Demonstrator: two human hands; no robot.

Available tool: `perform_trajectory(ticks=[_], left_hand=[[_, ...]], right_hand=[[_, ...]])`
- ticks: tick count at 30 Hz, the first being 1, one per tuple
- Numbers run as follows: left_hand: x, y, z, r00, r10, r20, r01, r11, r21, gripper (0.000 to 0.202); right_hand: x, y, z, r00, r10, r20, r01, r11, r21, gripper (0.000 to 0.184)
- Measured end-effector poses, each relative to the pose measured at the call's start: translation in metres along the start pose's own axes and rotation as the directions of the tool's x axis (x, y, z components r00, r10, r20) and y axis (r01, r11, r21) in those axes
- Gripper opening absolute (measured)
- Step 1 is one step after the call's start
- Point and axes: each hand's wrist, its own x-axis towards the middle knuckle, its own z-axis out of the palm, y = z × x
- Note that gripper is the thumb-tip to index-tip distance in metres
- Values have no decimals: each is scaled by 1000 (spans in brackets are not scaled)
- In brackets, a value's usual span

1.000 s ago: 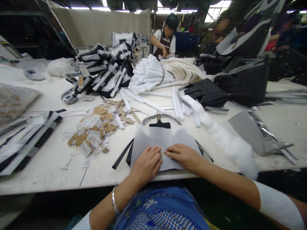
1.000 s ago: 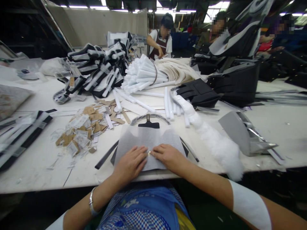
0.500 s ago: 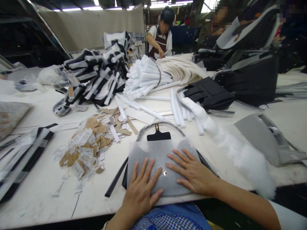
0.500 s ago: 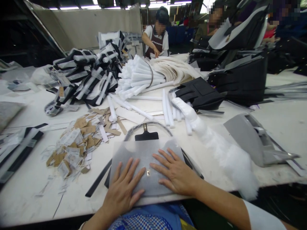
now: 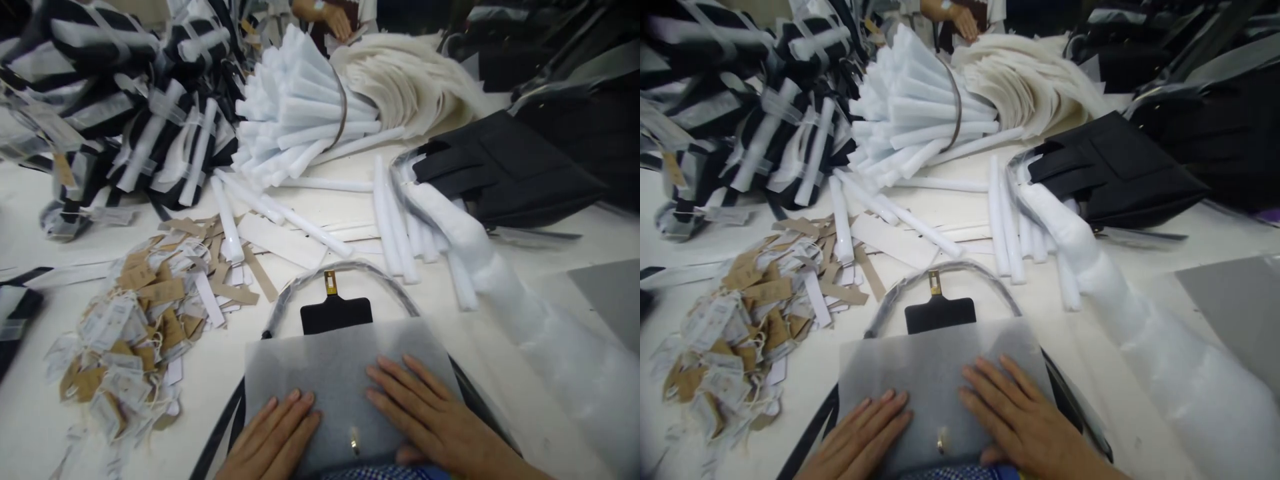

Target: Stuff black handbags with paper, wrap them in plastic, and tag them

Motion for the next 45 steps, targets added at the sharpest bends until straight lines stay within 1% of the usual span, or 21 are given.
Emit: perform_trajectory(ticks=[2, 3, 4, 5, 7, 9, 11, 14, 17, 19, 21, 23, 25, 28, 32, 34, 36, 38, 41, 43, 45], left_hand=[[15, -6, -11, 998, -50, -29, 49, 997, -55, 41], [25, -9, -14, 997, -54, -48, 51, 997, -63, 37], [36, -11, -16, 997, -83, -9, 82, 995, -50, 32], [46, -12, -17, 996, -87, -25, 86, 996, -28, 30], [63, -14, -13, 995, -103, -8, 103, 995, 9, 30], [71, -15, -9, 994, -111, 2, 111, 994, 20, 34], [73, -16, -8, 993, -121, 12, 121, 993, 2, 35], [70, -19, -18, 991, -128, -29, 125, 990, -72, 31], [69, -22, -30, 992, -105, -64, 92, 981, -172, 27], [71, -24, -31, 994, -88, -62, 72, 973, -220, 21], [73, -27, -26, 995, -91, -29, 82, 967, -240, 18], [75, -30, -17, 992, -123, 41, 129, 965, -229, 19], [76, -32, -8, 979, -168, 114, 188, 961, -202, 23], [75, -35, 3, 960, -224, 166, 248, 959, -140, 31], [73, -35, 13, 945, -231, 230, 247, 968, -45, 33], [73, -35, 15, 935, -221, 276, 231, 973, -3, 31], [75, -33, 15, 936, -199, 289, 204, 979, 12, 31], [80, -29, 11, 958, -156, 240, 156, 988, 20, 31], [86, -18, 6, 992, -79, 94, 74, 996, 57, 38], [87, -10, 5, 1000, -23, 20, 22, 998, 54, 43], [85, -3, 7, 1000, 12, -15, -12, 1000, 28, 45]], right_hand=[[6, 4, -6, 997, 78, 21, -79, 996, 49, 45], [9, 7, -9, 992, 123, 34, -125, 990, 70, 45], [13, 9, -12, 985, 167, 50, -171, 982, 85, 48], [16, 11, -15, 978, 200, 62, -205, 974, 95, 49], [24, 14, -18, 971, 228, 75, -235, 966, 109, 49], [29, 16, -20, 968, 233, 88, -242, 965, 106, 46], [34, 18, -24, 966, 240, 97, -250, 962, 110, 41], [40, 22, -36, 963, 250, 102, -264, 950, 167, 32], [45, 28, -48, 976, 208, 67, -218, 940, 264, 25], [48, 32, -51, 983, 175, 51, -182, 933, 310, 21], [49, 34, -48, 982, 179, 66, -191, 930, 314, 21], [50, 35, -41, 968, 221, 119, -246, 928, 280, 22], [52, 37, -31, 946, 269, 180, -306, 924, 230, 24], [57, 39, -20, 923, 293, 250, -342, 922, 182, 28], [65, 41, -13, 897, 305, 320, -358, 926, 118, 34], [66, 41, -12, 897, 292, 331, -338, 937, 89, 37], [67, 41, -12, 901, 271, 339, -312, 947, 72, 39], [67, 41, -12, 899, 259, 352, -298, 953, 60, 41], [67, 41, -12, 894, 258, 366, -294, 955, 45, 43], [67, 40, -12, 892, 259, 372, -296, 954, 45, 45], [68, 40, -12, 891, 258, 374, -298, 953, 52, 46]])
